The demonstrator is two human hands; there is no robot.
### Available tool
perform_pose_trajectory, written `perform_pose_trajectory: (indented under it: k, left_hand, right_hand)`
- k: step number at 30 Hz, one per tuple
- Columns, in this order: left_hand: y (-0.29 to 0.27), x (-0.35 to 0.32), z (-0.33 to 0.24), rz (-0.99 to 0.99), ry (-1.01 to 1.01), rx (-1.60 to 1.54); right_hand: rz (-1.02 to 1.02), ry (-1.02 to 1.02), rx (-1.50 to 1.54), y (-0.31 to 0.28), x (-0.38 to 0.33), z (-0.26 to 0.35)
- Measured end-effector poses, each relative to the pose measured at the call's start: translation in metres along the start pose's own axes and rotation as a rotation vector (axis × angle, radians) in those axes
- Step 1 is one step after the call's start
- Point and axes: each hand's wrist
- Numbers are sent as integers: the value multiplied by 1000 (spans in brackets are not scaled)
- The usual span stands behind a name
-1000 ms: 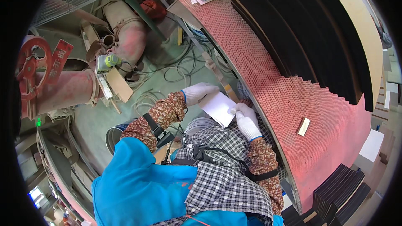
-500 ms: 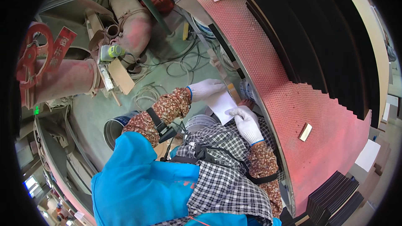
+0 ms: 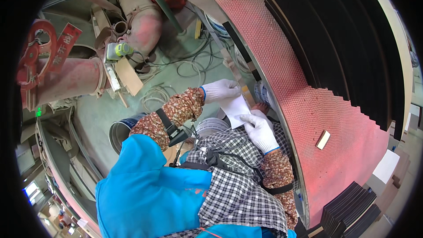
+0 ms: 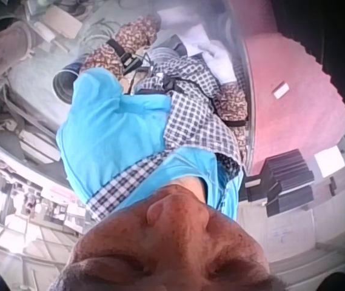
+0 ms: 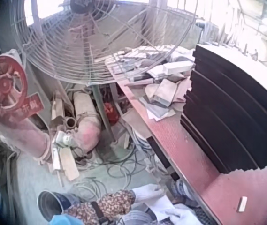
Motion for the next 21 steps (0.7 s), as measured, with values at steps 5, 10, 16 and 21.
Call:
perform_pose_trajectory:
  k: [5,10,16,21]
  left_hand:
    - [-2,-7,-17,-63,45,84]
    - [11,-6,-23,-86,282,200]
    - [16,-8,-32,-53,334,279]
    - [12,-11,-33,-69,284,252]
  right_hand:
    - [27,3,-116,-5,-2,15]
    - [-340,-165,0,0,14,17]
    - [-227,-115,-140,-3,24,13]
    - [-232,-156,-147,0,26,11]
Point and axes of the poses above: each hand's wrist, its own x-axis towards the middle knuckle, its own y-axis out of the palm, z = x × y, and after that the axes turned 10 degrees about x, right-handed
